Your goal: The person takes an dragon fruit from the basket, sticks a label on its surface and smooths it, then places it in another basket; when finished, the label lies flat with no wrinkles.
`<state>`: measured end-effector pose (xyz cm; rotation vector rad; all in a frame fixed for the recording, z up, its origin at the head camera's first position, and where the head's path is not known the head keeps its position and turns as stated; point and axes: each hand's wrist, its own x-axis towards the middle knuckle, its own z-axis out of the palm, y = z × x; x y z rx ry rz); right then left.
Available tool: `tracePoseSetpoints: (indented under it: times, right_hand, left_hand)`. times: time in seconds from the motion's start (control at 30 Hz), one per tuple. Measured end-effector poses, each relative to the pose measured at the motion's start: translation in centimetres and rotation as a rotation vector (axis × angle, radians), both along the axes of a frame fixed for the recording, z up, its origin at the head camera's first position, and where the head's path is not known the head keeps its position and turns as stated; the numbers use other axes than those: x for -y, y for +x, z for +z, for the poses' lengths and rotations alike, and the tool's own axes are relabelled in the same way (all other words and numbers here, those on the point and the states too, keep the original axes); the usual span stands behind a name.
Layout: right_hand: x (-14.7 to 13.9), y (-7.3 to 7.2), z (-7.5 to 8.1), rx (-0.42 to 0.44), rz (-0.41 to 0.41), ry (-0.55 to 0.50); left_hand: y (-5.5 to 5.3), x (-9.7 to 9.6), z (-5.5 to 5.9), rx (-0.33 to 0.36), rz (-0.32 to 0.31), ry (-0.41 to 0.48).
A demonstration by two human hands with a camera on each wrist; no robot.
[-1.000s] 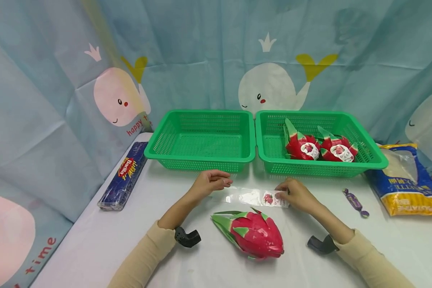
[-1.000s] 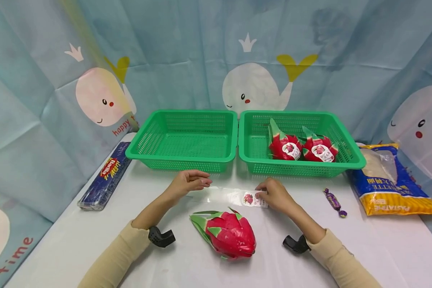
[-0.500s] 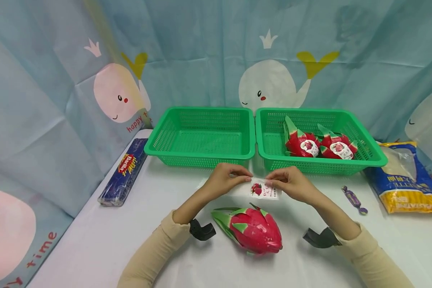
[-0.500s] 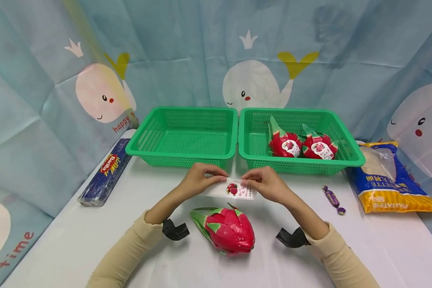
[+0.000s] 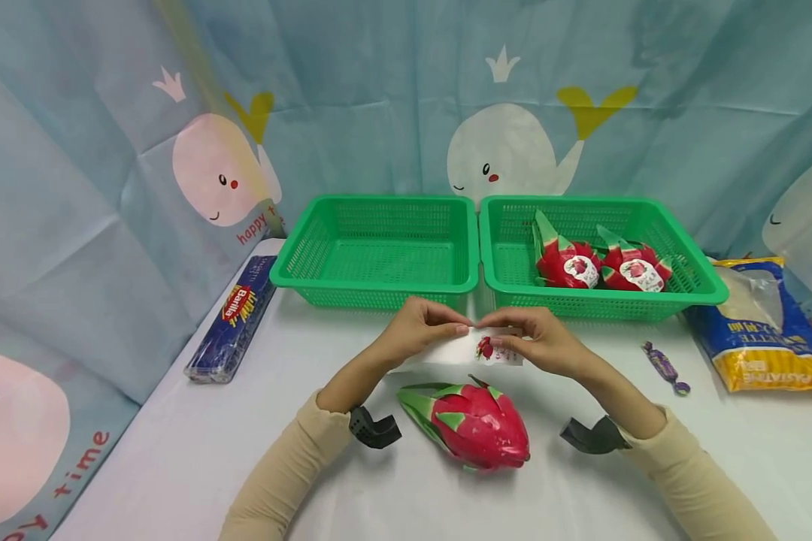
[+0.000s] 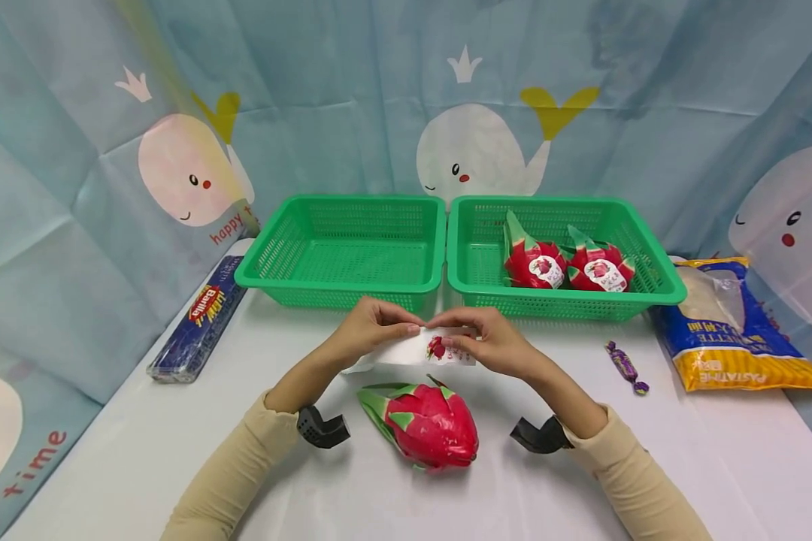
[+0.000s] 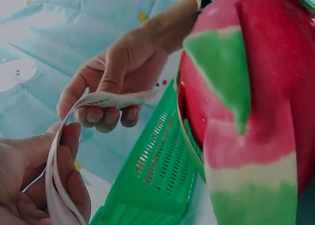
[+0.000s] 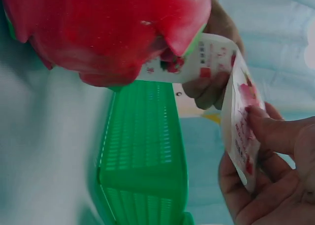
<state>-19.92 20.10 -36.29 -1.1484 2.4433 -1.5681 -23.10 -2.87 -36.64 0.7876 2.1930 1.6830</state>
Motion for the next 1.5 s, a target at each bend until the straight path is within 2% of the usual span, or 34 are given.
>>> tracePoseSetpoints:
  times: [0.1,0.23,0.3,0.47,0.53,0.63,0.73,0.9,0.97,1.07,1.2,1.33,1.5]
  right_hand:
    - [0.2,0.1,-0.2,-0.089,0.010,-0.051]
    - [0.1,0.2,-0.4,-0.163,-0.057,-0.072]
    - [-0.1,0.3,-0.2,-0.120,-0.111,-0.119]
    - [-0.8,0.8,1.3,0.065,-0.257,-0.286]
    - [-1.0,1.1,2.0,0.092,-0.302,-0.277]
    - [-0.9,1.6,2.8,0.126,-0.329,-0.168]
    - [-0.6,1.9,3.1,0.125,-0.341,-0.046]
    - [0.1,2.1,3.0,0.087,-0.371,0.063]
    - [0.4,2.4,3.0,0.092,-0.369,0.083]
    - [0.9,2.8,3.0,0.120,-0.342,0.097]
    - [1.3,3.6,2.7,0.171,-0.321,0.106]
    - [1.0,4.1,2.2,0.190,-0.352,0.125]
    - [0.0,4.9,1.1,0.344,-0.326,0.094]
  left_hand:
    - [-0.1,0.0,0.0,0.010,0.007,-0.004]
    - [-0.5,0.1,-0.2,-0.052,0.022,-0.043]
    - [-0.8,0.1,-0.5,-0.081,0.042,-0.067]
    - [-1.3,0.0,-1.4,-0.180,0.071,-0.186]
    - [-1.3,-0.4,-1.8,-0.242,0.053,-0.254]
    - [-1.1,-0.9,-2.0,-0.326,0.016,-0.332]
    - [-0.7,-1.0,-1.5,-0.381,0.009,-0.328]
    - [1.0,-0.9,1.0,-0.306,0.051,-0.094]
    - [1.8,-1.0,2.0,-0.285,0.050,-0.028]
    - [2.9,-1.2,2.8,-0.319,0.057,-0.064]
    - [4.0,-1.3,3.1,-0.340,0.063,-0.144]
    - [4.7,-1.0,3.0,-0.287,0.090,-0.138]
    - [5.8,-0.4,2.6,-0.191,0.137,-0.062]
